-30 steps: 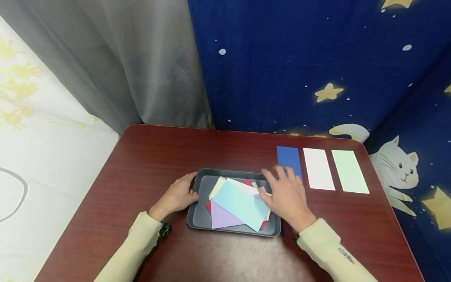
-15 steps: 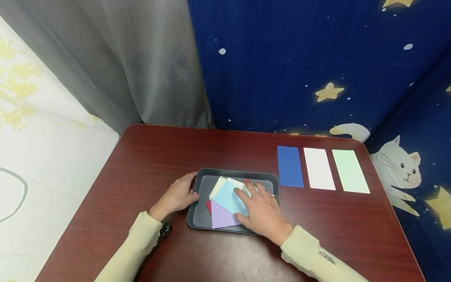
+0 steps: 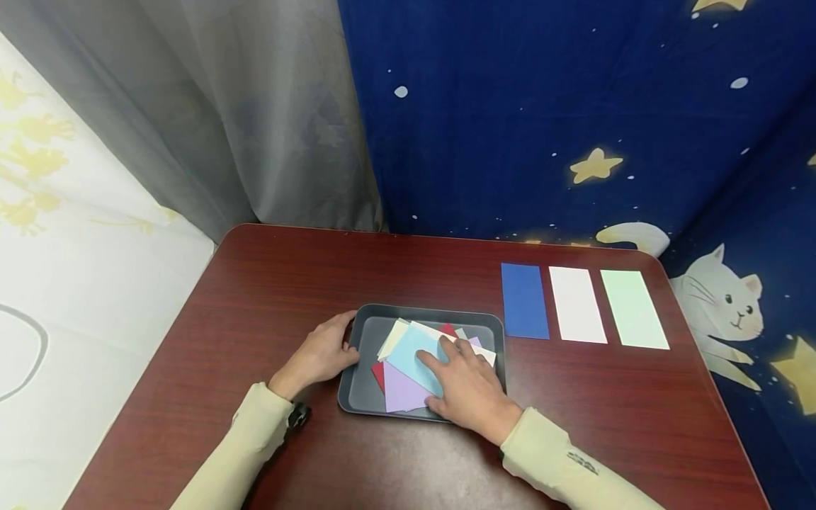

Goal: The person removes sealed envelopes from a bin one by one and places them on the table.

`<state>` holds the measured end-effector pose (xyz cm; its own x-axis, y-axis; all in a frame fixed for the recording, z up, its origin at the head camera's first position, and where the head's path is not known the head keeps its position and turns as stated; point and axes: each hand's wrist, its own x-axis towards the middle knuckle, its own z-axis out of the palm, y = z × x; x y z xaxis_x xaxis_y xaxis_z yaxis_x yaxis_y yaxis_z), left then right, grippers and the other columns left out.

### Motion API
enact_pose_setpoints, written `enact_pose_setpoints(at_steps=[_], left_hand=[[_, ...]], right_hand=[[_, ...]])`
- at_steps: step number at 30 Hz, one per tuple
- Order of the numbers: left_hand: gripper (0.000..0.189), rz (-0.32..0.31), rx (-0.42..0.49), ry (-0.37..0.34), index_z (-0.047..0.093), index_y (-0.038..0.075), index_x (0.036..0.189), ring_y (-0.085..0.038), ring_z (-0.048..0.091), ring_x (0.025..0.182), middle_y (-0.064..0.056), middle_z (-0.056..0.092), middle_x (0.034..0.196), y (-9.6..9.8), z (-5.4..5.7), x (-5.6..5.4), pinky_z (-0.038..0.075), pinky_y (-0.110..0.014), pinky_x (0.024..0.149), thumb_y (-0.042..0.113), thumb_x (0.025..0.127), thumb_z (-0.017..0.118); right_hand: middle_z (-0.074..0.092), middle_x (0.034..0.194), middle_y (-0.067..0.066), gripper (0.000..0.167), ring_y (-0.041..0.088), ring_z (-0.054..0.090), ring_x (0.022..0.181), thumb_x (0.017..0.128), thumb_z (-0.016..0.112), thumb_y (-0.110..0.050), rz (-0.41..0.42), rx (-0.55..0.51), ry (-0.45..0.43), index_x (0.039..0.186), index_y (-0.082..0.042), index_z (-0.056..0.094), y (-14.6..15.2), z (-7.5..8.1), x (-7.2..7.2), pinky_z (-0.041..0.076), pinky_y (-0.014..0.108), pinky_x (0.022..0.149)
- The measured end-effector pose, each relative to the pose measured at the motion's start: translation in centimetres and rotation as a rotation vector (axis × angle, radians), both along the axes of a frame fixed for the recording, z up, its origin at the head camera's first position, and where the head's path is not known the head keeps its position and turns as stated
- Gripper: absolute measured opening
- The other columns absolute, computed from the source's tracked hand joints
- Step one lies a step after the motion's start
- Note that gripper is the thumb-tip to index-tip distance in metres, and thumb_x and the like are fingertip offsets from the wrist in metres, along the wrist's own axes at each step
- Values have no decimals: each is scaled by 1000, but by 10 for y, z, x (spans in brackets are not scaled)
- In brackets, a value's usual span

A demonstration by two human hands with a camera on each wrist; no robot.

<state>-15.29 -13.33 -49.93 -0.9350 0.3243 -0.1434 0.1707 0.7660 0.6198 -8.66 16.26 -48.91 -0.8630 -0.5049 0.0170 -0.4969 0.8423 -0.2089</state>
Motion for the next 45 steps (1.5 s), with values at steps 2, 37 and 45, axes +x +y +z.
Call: enact_pose_setpoints(at_steps=[2, 37, 45], left_hand=[[74, 9, 2, -15, 46, -7, 160, -28, 62, 93, -24, 60, 147, 2, 8, 3, 52, -58, 96, 5, 91, 70], [74, -5, -4, 35, 48, -7, 158, -31, 61, 98, -24, 61, 142, -3, -11, -2, 52, -57, 92, 9, 90, 71], [74, 3, -19, 21, 48, -7, 159, -33, 62, 103, -24, 62, 143, 1, -2, 0, 52, -59, 97, 7, 90, 71]], right_hand=[[60, 148, 26, 74, 52, 60, 131, 82, 97, -37, -1, 0, 9, 149, -19, 69, 0, 0, 0, 59, 68, 90], [60, 148, 23, 61, 45, 59, 125, 82, 93, -35, -55, 36, 98, 138, -16, 76, 9, 12, -5, 59, 62, 85], [59, 147, 24, 62, 44, 59, 121, 80, 92, -34, -95, 25, 129, 137, -16, 76, 19, 24, -7, 60, 57, 79]])
